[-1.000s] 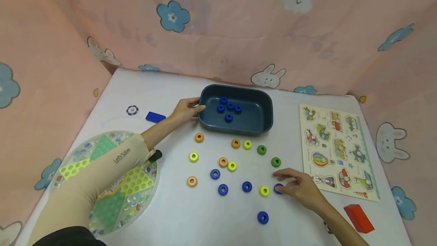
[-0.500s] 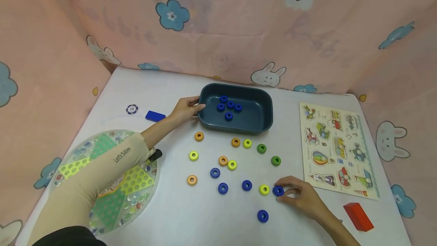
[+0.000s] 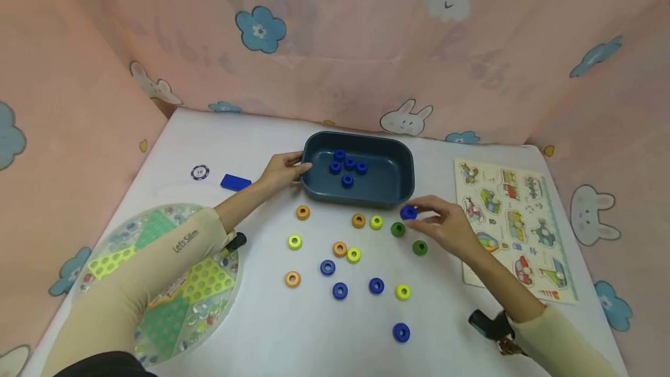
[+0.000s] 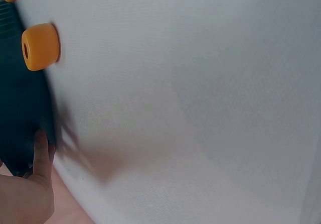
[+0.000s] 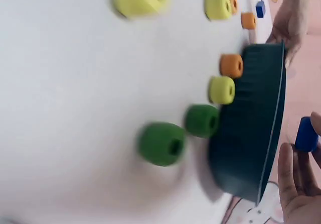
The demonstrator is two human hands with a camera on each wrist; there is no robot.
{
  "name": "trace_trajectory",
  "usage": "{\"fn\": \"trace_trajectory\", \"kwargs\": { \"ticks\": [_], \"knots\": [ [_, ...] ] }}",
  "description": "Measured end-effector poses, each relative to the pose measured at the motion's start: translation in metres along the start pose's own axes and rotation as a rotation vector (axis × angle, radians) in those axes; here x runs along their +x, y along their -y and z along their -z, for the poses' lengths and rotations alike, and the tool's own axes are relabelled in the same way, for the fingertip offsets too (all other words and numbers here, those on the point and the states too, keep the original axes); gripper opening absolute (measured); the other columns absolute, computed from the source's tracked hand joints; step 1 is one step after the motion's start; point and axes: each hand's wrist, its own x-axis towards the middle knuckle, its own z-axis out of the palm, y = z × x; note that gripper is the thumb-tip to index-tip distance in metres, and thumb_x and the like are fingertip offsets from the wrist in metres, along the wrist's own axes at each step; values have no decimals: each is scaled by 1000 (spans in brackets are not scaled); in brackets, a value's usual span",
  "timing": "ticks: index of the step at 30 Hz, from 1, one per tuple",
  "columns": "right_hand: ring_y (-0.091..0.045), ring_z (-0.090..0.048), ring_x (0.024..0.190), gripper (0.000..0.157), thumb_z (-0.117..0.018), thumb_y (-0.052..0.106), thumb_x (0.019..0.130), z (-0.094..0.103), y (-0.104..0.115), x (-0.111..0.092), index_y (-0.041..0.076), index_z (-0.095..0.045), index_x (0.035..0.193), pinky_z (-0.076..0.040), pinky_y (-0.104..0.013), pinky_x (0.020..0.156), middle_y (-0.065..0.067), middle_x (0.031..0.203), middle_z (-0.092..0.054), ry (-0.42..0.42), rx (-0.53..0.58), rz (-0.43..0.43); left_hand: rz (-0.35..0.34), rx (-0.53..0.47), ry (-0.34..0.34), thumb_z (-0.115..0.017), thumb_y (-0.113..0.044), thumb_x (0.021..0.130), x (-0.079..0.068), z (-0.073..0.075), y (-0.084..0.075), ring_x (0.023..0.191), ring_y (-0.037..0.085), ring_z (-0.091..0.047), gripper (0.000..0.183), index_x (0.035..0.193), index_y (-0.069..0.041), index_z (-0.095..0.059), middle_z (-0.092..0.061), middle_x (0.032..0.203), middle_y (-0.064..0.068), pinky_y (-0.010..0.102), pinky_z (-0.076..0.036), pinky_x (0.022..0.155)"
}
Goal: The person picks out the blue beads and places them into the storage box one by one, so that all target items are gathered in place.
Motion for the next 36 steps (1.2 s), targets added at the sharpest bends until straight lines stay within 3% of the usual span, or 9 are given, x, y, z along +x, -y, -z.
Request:
{"fn": "trace_trajectory", "kwargs": {
  "ticks": [4, 8, 12, 16, 22, 25, 29, 31, 36],
  "knots": [
    [-26, -55, 95, 35, -73, 16, 81, -4, 6, 47, 4, -64, 113, -52, -22, 72, -9, 108, -61, -22, -123, 9, 15, -2, 7, -62, -24, 91, -1, -1, 4, 110, 21, -56, 55, 139, -9, -42, -42, 140, 10, 25, -51, 83],
    [-26, -54, 95, 34, -75, 20, 80, -10, 4, 82, 8, -66, 111, -51, -31, 75, -6, 108, -61, -20, -215, -3, 11, -7, 3, -62, -24, 91, -2, -3, 5, 111, 22, -56, 54, 139, -9, -42, -42, 140, 10, 25, -52, 83],
    [-25, -55, 94, 33, -75, 19, 79, -14, 1, 103, 8, -67, 109, -48, -38, 78, -6, 106, -61, -22, -243, -6, 0, -8, 9, -62, -23, 90, -1, -4, 4, 113, 22, -54, 54, 138, -9, -43, -43, 139, 10, 24, -52, 82],
    [-27, -55, 98, 37, -75, 20, 79, -16, -2, 110, 7, -65, 113, -48, -39, 82, -7, 109, -61, -15, -213, -26, 6, -2, 15, -62, -23, 90, -3, -5, 2, 109, 22, -57, 53, 138, -8, -43, -44, 138, 10, 25, -52, 81],
    [-33, -53, 108, 40, -73, 20, 82, -10, -2, 101, 6, -62, 118, -47, -40, 89, -11, 116, -59, -17, -158, -18, 11, -4, 15, -62, -23, 90, -3, -5, 2, 105, 24, -59, 53, 138, -8, -44, -44, 138, 11, 26, -53, 81],
    [-34, -54, 105, 37, -72, 15, 82, -6, 10, 88, 2, -62, 115, -48, -39, 86, -15, 113, -60, -31, -132, 0, 7, 1, 13, -62, -24, 90, -2, -5, 3, 104, 24, -60, 54, 138, -8, -43, -44, 138, 11, 27, -53, 81],
    [-37, -55, 98, 32, -69, 2, 82, -5, 34, 65, -6, -61, 112, -51, -32, 78, -21, 108, -61, -36, -74, 20, 13, 5, 12, -61, -26, 91, -1, -3, 3, 104, 23, -60, 55, 139, -9, -42, -43, 139, 10, 27, -53, 81],
    [-37, -55, 96, 31, -68, -1, 82, -5, 36, 53, -7, -61, 112, -52, -26, 75, -22, 108, -60, -24, -40, 40, 17, 6, 14, -61, -26, 91, -1, -2, 2, 104, 23, -60, 55, 140, -9, -41, -42, 140, 9, 27, -53, 81],
    [-33, -57, 93, 29, -66, -5, 83, -9, 34, 17, -9, -60, 111, -53, -26, 76, -25, 108, -60, 36, 33, 43, 4, -1, 5, -61, -25, 91, 0, 0, -1, 105, 23, -59, 54, 139, -9, -42, -42, 140, 10, 27, -52, 81]
  ]
}}
